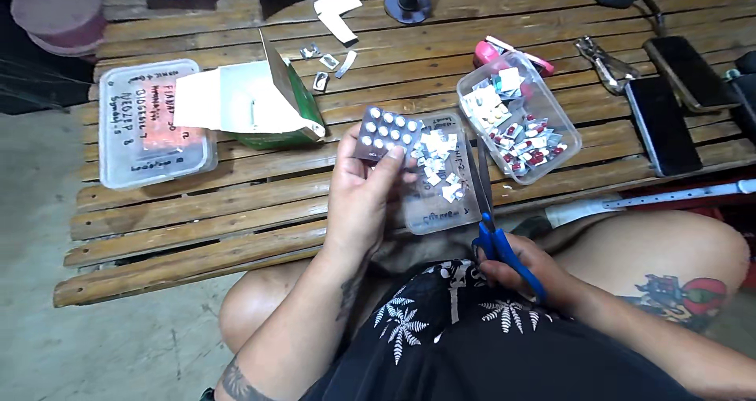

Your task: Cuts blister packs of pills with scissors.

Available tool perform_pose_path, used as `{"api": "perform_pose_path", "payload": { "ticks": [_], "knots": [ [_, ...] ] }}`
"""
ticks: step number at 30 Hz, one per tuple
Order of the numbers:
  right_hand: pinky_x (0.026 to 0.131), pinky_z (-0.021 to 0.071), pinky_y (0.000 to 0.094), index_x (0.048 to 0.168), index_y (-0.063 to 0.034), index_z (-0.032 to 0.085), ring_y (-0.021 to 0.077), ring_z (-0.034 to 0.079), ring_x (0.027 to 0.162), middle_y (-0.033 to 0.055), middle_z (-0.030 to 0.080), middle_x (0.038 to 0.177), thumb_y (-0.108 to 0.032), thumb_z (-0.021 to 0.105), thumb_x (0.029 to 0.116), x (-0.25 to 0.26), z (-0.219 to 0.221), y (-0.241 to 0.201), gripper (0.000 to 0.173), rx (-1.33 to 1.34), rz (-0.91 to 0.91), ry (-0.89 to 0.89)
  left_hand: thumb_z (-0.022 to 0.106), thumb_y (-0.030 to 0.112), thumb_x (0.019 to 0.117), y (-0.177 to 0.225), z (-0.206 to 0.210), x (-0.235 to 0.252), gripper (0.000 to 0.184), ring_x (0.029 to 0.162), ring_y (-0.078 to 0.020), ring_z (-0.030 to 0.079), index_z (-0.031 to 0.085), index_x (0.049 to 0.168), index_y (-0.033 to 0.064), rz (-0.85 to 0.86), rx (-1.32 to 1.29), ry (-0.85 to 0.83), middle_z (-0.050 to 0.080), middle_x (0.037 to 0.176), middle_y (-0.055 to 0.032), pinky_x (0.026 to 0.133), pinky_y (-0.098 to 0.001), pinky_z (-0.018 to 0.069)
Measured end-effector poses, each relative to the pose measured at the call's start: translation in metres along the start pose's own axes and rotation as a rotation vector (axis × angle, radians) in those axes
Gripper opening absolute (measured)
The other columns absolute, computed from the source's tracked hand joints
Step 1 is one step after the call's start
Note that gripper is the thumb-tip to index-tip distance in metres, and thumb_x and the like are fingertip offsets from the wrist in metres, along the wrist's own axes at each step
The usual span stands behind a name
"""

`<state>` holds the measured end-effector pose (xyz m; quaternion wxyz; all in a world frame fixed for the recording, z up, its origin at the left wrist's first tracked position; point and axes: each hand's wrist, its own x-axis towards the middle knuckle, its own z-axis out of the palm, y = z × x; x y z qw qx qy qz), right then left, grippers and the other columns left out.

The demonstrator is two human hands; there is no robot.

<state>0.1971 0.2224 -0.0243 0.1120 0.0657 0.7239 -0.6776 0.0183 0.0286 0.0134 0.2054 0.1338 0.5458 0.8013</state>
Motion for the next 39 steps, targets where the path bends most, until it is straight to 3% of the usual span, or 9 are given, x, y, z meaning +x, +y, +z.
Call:
{"api": "perform_pose_path", "payload": {
  "ticks": [4, 9, 18, 39],
  "knots": [
    [0.062, 0.0454, 0.0127, 0.100, -0.0147, 0.059, -0.0068, 0.053, 0.067, -0.0131, 0.056, 0.077, -0.044, 0.066, 0.0955, -0.001, 0.001, 0.002, 0.031, -0.030, 0.067, -0.022, 0.059, 0.004, 0.0998, -0.005, 0.004, -0.003, 0.030, 0.082, -0.0097, 0.069, 0.057, 0.128, 0.0142, 0.003, -0.025, -0.046, 0.069, 0.104, -0.0016, 0.073, -0.0243, 0.0605],
    [0.064, 0.0445, 0.0109, 0.108, -0.0112, 0.056, -0.0077, 0.052, 0.071, -0.0123, 0.054, 0.080, -0.052, 0.069, 0.0902, -0.002, 0.003, 0.000, 0.047, -0.090, 0.133, -0.059, 0.057, 0.003, 0.0996, -0.013, 0.013, -0.009, 0.026, 0.077, -0.0100, 0.068, 0.057, 0.125, 0.0089, -0.108, -0.080, -0.071, 0.069, 0.101, -0.0053, 0.068, -0.0238, 0.0596],
    [0.061, 0.0421, 0.0133, 0.102, -0.0127, 0.058, -0.0053, 0.050, 0.068, -0.0098, 0.053, 0.078, -0.045, 0.069, 0.0922, -0.004, 0.005, 0.002, 0.036, -0.151, 0.128, -0.040, 0.055, 0.004, 0.0997, -0.026, 0.024, -0.017, 0.024, 0.075, -0.0110, 0.067, 0.056, 0.123, 0.0087, -0.199, -0.080, -0.123, 0.068, 0.101, -0.0062, 0.068, -0.0262, 0.0594],
    [0.059, 0.0403, 0.0129, 0.096, -0.0141, 0.059, -0.0060, 0.049, 0.064, -0.0105, 0.053, 0.075, -0.047, 0.066, 0.0947, -0.005, 0.006, 0.005, 0.033, -0.158, 0.086, 0.006, 0.064, -0.001, 0.0926, -0.031, 0.026, -0.021, 0.024, 0.073, -0.0085, 0.067, 0.056, 0.113, 0.0079, -0.032, 0.086, -0.178, 0.070, 0.095, -0.0032, 0.066, -0.0247, 0.0584]
  ]
}}
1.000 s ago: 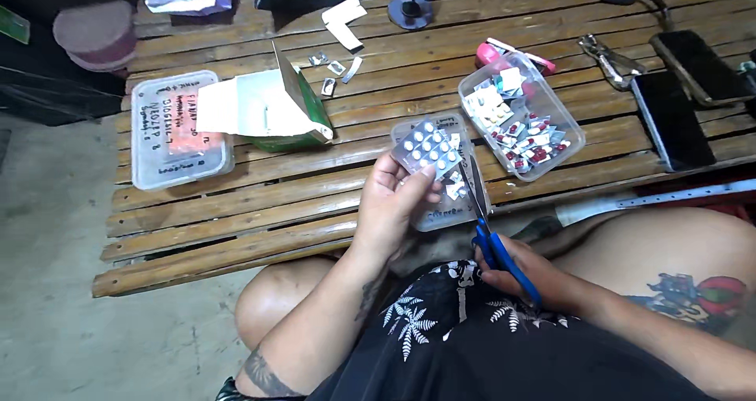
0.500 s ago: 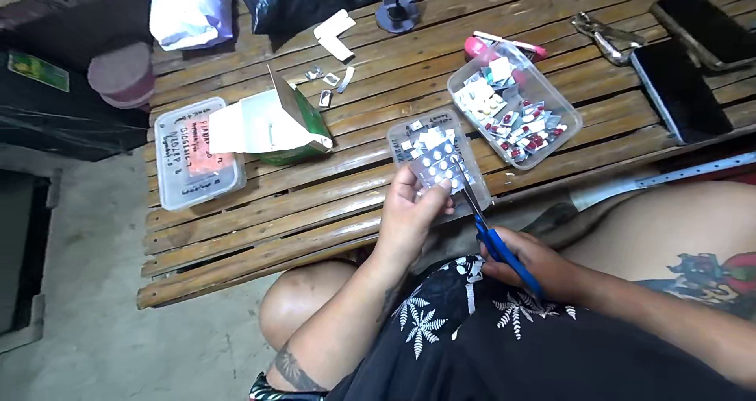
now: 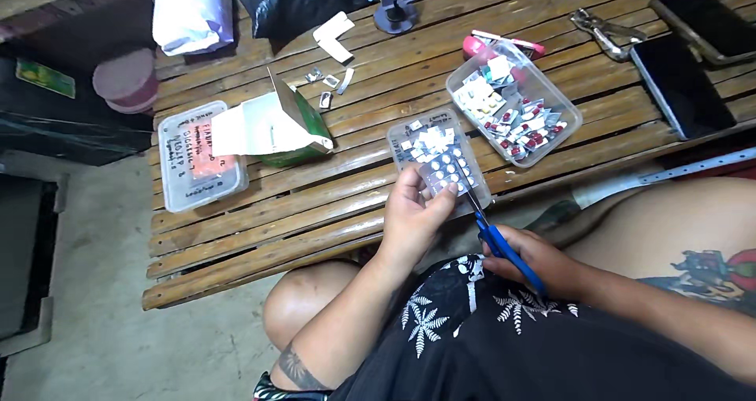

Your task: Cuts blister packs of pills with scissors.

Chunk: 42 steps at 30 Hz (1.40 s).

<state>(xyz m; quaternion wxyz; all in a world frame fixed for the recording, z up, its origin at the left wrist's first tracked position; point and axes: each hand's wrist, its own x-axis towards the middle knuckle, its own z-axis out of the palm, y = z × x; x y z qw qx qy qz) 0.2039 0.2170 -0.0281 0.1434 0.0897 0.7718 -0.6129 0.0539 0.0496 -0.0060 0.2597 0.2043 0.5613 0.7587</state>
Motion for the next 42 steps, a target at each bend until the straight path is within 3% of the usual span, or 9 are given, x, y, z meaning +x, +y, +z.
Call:
{"api": "perform_pose_path", "payload": {
  "ticks": [11, 42],
  "knots": [
    [0.058, 0.0397, 0.0124, 0.093, -0.0157, 0.059, -0.0063, 0.049, 0.063, -0.0117, 0.052, 0.072, -0.044, 0.066, 0.0954, 0.000, 0.000, 0.000, 0.029, 0.038, 0.003, 0.006, 0.064, -0.001, 0.0917, -0.001, 0.000, 0.001, 0.023, 0.072, -0.0098, 0.067, 0.056, 0.111, 0.0086, -0.003, 0.005, 0.001, 0.070, 0.094, -0.0039, 0.066, -0.0255, 0.0591],
    [0.053, 0.0384, 0.0147, 0.085, -0.0163, 0.060, -0.0051, 0.047, 0.057, -0.0118, 0.050, 0.066, -0.046, 0.065, 0.0959, 0.005, -0.005, 0.009, 0.032, 0.011, 0.003, 0.105, 0.063, 0.000, 0.0949, -0.004, 0.000, 0.012, 0.028, 0.075, -0.0123, 0.069, 0.056, 0.121, 0.0082, -0.095, -0.060, -0.008, 0.071, 0.096, -0.0061, 0.070, -0.0283, 0.0608]
  ]
}}
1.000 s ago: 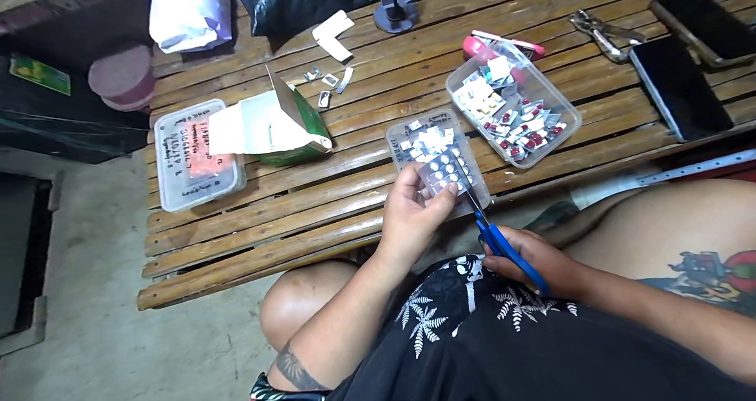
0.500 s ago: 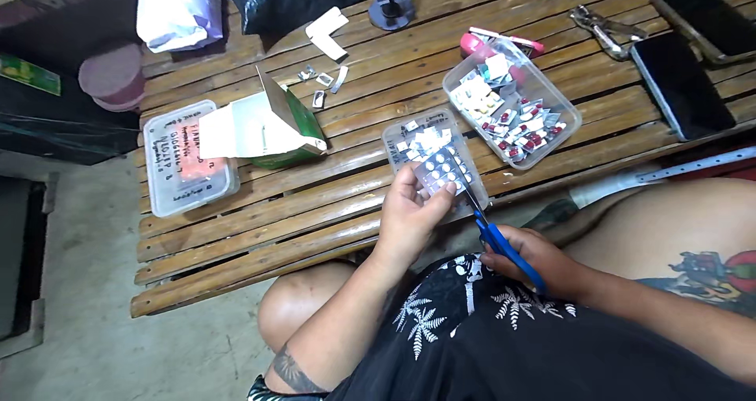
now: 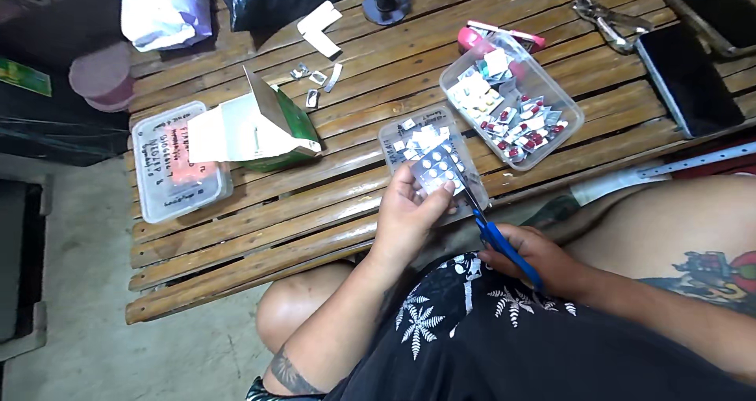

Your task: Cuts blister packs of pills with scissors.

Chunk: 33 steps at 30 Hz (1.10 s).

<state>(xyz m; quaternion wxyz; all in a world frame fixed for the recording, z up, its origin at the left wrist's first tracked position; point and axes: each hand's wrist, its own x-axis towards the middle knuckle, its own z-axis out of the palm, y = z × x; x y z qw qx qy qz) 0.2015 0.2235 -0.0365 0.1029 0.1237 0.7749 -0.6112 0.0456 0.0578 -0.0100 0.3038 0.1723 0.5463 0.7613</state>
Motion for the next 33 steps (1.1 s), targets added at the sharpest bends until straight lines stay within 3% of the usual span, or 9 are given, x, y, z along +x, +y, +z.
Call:
{"api": "perform_pose_path", "payload": {
  "ticks": [6, 13, 17, 21, 33],
  "knots": [
    [0.055, 0.0416, 0.0153, 0.087, -0.0157, 0.061, -0.0039, 0.050, 0.060, -0.0109, 0.053, 0.068, -0.045, 0.065, 0.0962, 0.001, -0.001, -0.002, 0.031, 0.023, 0.051, -0.011, 0.055, 0.007, 0.1013, 0.012, -0.007, 0.001, 0.021, 0.077, -0.0133, 0.070, 0.056, 0.122, 0.0066, -0.057, 0.085, -0.039, 0.069, 0.100, -0.0064, 0.070, -0.0299, 0.0621],
    [0.055, 0.0439, 0.0149, 0.088, -0.0162, 0.060, -0.0040, 0.052, 0.060, -0.0114, 0.055, 0.069, -0.041, 0.067, 0.0954, 0.001, 0.001, -0.005, 0.027, 0.080, 0.058, -0.005, 0.057, 0.010, 0.1031, 0.016, -0.013, -0.001, 0.016, 0.072, -0.0103, 0.069, 0.060, 0.118, 0.0051, -0.052, 0.250, -0.147, 0.071, 0.089, -0.0031, 0.066, -0.0264, 0.0614],
    [0.061, 0.0451, 0.0140, 0.096, -0.0151, 0.060, -0.0052, 0.053, 0.066, -0.0119, 0.056, 0.075, -0.042, 0.067, 0.0946, -0.001, 0.000, -0.008, 0.027, 0.097, 0.056, -0.056, 0.054, 0.011, 0.1053, 0.015, -0.015, 0.000, 0.007, 0.071, -0.0089, 0.069, 0.058, 0.109, 0.0069, -0.003, 0.268, -0.133, 0.070, 0.087, -0.0017, 0.065, -0.0244, 0.0603],
    [0.061, 0.0444, 0.0132, 0.100, -0.0150, 0.058, -0.0055, 0.053, 0.067, -0.0120, 0.055, 0.077, -0.042, 0.068, 0.0930, -0.001, 0.001, -0.009, 0.030, 0.110, 0.075, -0.094, 0.049, 0.014, 0.1082, 0.015, -0.013, 0.001, 0.011, 0.070, -0.0096, 0.068, 0.057, 0.107, 0.0068, 0.037, 0.252, -0.077, 0.070, 0.086, -0.0028, 0.064, -0.0246, 0.0588],
    [0.060, 0.0417, 0.0115, 0.101, -0.0151, 0.058, -0.0067, 0.051, 0.067, -0.0122, 0.053, 0.077, -0.043, 0.068, 0.0934, -0.002, 0.003, -0.013, 0.031, 0.070, 0.045, -0.143, 0.050, 0.015, 0.1078, 0.006, -0.002, -0.005, 0.010, 0.077, -0.0117, 0.068, 0.057, 0.108, 0.0079, 0.086, 0.148, -0.050, 0.067, 0.093, -0.0043, 0.067, -0.0275, 0.0603]
  ]
}}
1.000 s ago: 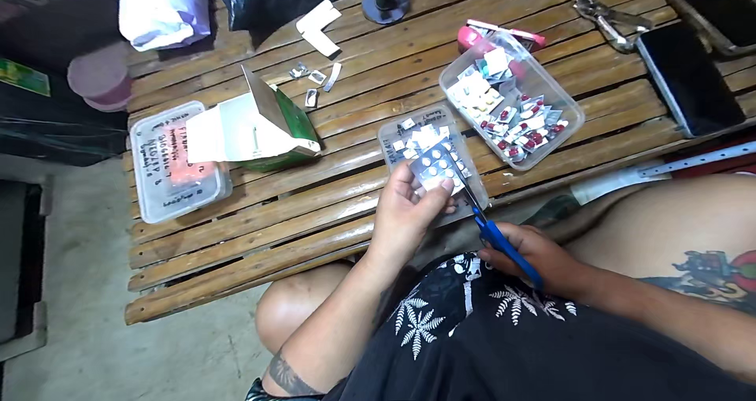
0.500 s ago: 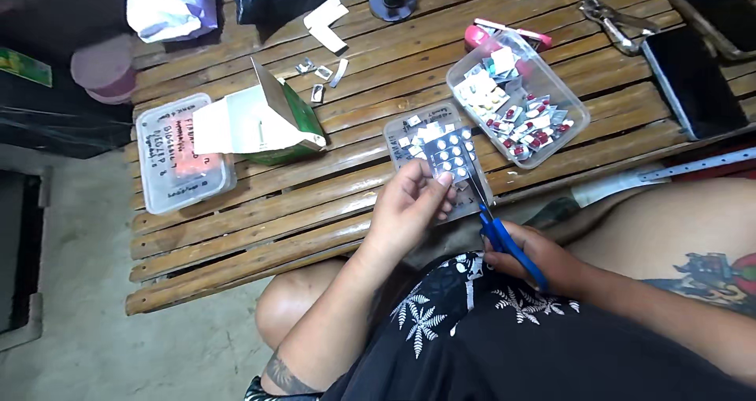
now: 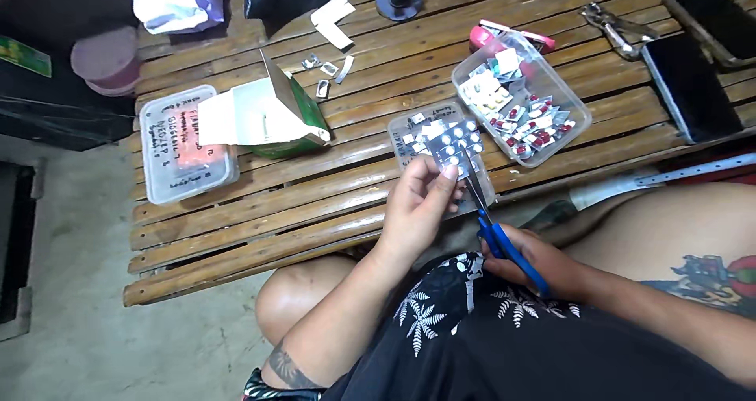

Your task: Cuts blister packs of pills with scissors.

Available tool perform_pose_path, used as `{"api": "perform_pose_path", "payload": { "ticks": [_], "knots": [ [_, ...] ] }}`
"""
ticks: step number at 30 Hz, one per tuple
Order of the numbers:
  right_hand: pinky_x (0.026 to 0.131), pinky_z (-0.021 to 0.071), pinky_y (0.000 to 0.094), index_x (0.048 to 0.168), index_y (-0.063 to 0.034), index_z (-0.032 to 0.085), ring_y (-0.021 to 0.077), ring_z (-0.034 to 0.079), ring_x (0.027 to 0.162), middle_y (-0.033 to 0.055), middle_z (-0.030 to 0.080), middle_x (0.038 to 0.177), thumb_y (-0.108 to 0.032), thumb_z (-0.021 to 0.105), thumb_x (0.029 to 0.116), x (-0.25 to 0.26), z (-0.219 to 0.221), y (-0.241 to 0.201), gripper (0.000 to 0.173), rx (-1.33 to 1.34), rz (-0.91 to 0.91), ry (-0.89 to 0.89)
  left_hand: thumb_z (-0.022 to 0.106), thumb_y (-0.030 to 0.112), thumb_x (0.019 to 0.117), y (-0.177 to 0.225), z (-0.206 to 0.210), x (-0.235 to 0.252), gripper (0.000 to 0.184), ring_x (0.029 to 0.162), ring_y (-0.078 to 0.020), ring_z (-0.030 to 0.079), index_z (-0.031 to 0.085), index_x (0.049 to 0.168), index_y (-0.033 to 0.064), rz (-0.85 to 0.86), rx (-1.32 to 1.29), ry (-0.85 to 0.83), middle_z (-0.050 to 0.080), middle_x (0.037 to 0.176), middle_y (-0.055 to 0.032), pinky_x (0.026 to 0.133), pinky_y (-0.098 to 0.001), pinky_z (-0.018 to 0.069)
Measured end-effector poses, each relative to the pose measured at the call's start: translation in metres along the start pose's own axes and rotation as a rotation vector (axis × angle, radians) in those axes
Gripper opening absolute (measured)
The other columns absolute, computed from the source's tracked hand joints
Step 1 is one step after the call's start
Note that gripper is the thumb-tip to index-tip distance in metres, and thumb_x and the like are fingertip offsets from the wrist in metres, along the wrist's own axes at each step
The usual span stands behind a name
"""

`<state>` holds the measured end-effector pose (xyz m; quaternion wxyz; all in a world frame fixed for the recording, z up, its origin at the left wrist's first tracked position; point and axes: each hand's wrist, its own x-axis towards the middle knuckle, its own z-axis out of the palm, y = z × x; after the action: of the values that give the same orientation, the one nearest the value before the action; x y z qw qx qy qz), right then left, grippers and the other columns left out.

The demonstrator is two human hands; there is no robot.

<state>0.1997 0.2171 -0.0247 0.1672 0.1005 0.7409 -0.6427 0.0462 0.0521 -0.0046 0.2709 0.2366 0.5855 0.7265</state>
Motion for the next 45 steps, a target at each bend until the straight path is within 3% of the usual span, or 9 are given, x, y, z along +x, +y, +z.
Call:
{"api": "perform_pose_path", "payload": {
  "ticks": [9, 45],
  "knots": [
    [0.061, 0.0431, 0.0119, 0.099, -0.0156, 0.058, -0.0065, 0.052, 0.067, -0.0123, 0.054, 0.077, -0.046, 0.067, 0.0944, 0.0005, 0.0016, 0.0023, 0.032, 0.008, -0.037, 0.024, 0.050, 0.011, 0.1069, -0.0041, 0.0067, -0.0034, 0.007, 0.083, -0.0142, 0.071, 0.056, 0.108, 0.0065, -0.001, -0.062, -0.003, 0.066, 0.097, -0.0058, 0.074, -0.0324, 0.0634],
    [0.057, 0.0407, 0.0134, 0.088, -0.0161, 0.058, -0.0058, 0.049, 0.062, -0.0119, 0.052, 0.071, -0.042, 0.064, 0.0967, 0.0019, 0.0016, 0.0086, 0.028, -0.053, -0.076, 0.123, 0.050, 0.012, 0.1072, -0.0066, 0.0080, -0.0016, 0.009, 0.085, -0.0157, 0.071, 0.056, 0.109, 0.0052, -0.036, -0.038, -0.005, 0.065, 0.099, -0.0069, 0.077, -0.0350, 0.0641]
  ]
}}
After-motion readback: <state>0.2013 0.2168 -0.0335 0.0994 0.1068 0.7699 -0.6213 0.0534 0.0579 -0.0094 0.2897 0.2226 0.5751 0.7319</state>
